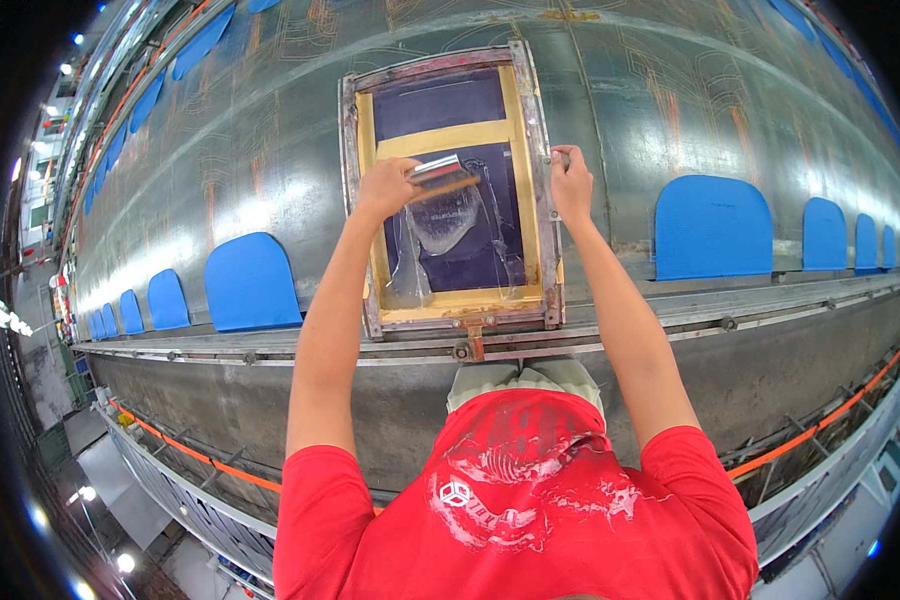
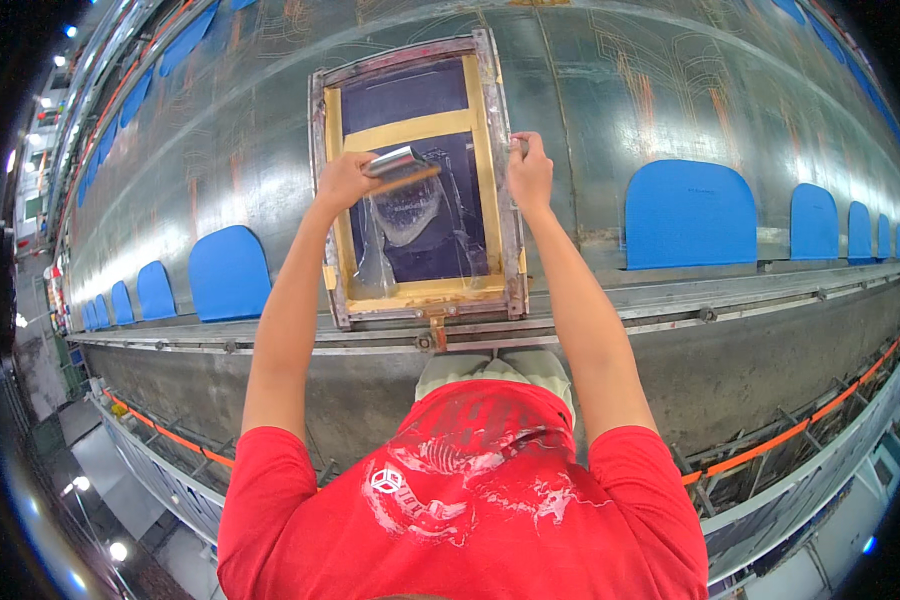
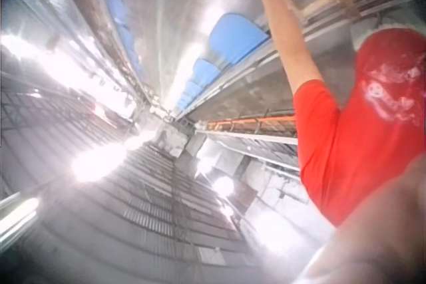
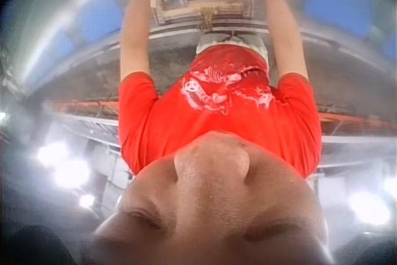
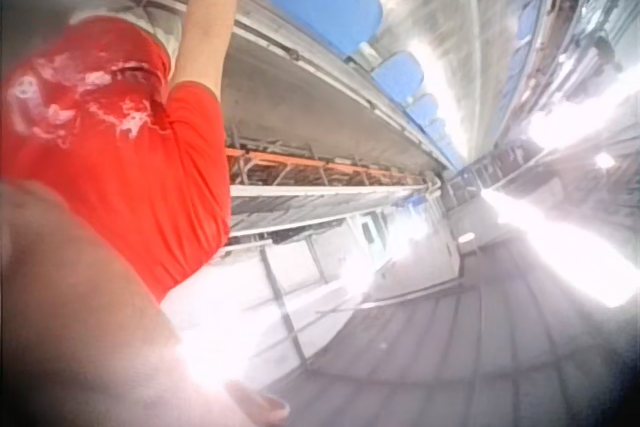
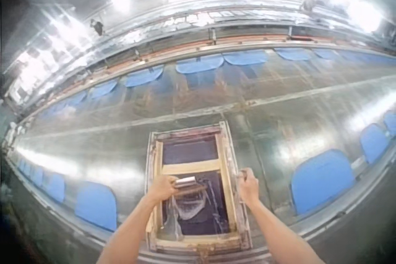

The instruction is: The person performs screen printing by repeatedly pulling a squeegee across a screen frame to transfer purple ink onto a t-shirt. The person briefly walks to a nearby table to add more ink from a bottle before resuming printing.

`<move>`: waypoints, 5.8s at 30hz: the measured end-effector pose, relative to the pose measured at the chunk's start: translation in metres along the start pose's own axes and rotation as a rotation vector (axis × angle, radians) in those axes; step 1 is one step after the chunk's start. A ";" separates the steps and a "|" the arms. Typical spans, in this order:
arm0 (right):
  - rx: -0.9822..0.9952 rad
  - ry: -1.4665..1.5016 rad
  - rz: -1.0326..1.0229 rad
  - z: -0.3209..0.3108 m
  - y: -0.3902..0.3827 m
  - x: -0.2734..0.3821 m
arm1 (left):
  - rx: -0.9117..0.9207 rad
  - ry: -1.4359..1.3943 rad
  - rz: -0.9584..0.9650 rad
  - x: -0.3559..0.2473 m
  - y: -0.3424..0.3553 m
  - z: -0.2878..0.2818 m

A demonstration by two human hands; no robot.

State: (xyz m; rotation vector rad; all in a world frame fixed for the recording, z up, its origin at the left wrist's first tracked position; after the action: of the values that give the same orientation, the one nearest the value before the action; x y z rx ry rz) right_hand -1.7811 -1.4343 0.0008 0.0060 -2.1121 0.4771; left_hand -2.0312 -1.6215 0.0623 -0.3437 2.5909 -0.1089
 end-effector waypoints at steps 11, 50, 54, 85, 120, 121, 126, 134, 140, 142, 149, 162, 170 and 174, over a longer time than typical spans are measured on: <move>-0.014 0.016 -0.003 -0.002 0.007 -0.001 | -0.426 0.301 0.213 -0.087 -0.110 0.056; 0.049 0.113 -0.123 0.299 -0.222 0.167 | -0.293 -0.027 -0.022 0.205 -0.345 -0.105; 0.042 0.141 -0.130 0.338 -0.232 0.166 | 0.016 -0.097 -0.024 0.259 -0.342 -0.108; -0.049 0.044 -0.033 0.351 -0.216 0.136 | -0.442 0.314 0.240 0.251 -0.336 -0.125; -0.007 0.139 -0.218 0.597 -0.392 0.260 | -0.467 0.024 0.026 0.471 -0.538 -0.242; 0.028 0.131 -0.178 0.615 -0.409 0.269 | -0.491 -0.028 -0.001 0.483 -0.547 -0.262; 0.004 0.172 -0.143 0.672 -0.454 0.292 | -0.073 -0.085 -0.162 0.578 -0.560 -0.280; -0.075 0.050 -0.114 0.700 -0.460 0.287 | 0.615 -0.337 0.039 0.635 -0.532 -0.233; -0.094 -0.012 -0.075 0.706 -0.449 0.273 | 0.178 -0.234 -0.024 0.680 -0.461 -0.319; -0.076 -0.009 -0.070 0.709 -0.453 0.275 | -0.069 -0.020 -0.083 0.688 -0.452 -0.348; -0.048 0.025 -0.052 0.707 -0.450 0.271 | -0.413 0.308 0.166 0.609 -0.537 -0.291; -0.015 0.009 -0.059 0.710 -0.447 0.271 | -0.335 0.342 0.114 0.634 -0.467 -0.328; -0.037 0.033 -0.105 0.710 -0.437 0.265 | -0.394 0.336 0.237 0.579 -0.575 -0.271; -0.111 -0.003 -0.205 0.704 -0.431 0.283 | -0.398 0.270 0.266 0.576 -0.600 -0.283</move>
State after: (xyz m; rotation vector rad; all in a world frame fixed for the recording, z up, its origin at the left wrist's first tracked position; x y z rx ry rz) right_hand -2.4273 -2.0201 0.0330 0.1578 -2.1104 0.2375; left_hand -2.5211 -2.3494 0.1116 -0.1249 2.8909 0.4909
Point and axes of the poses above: each hand's wrist, its own y-axis towards the middle knuckle, its own z-axis out of the palm, x = y × z, the point moved 10 cm from there along y, towards the middle knuckle, and after that the axes turned 15 degrees about z, right-handed, at the moved point
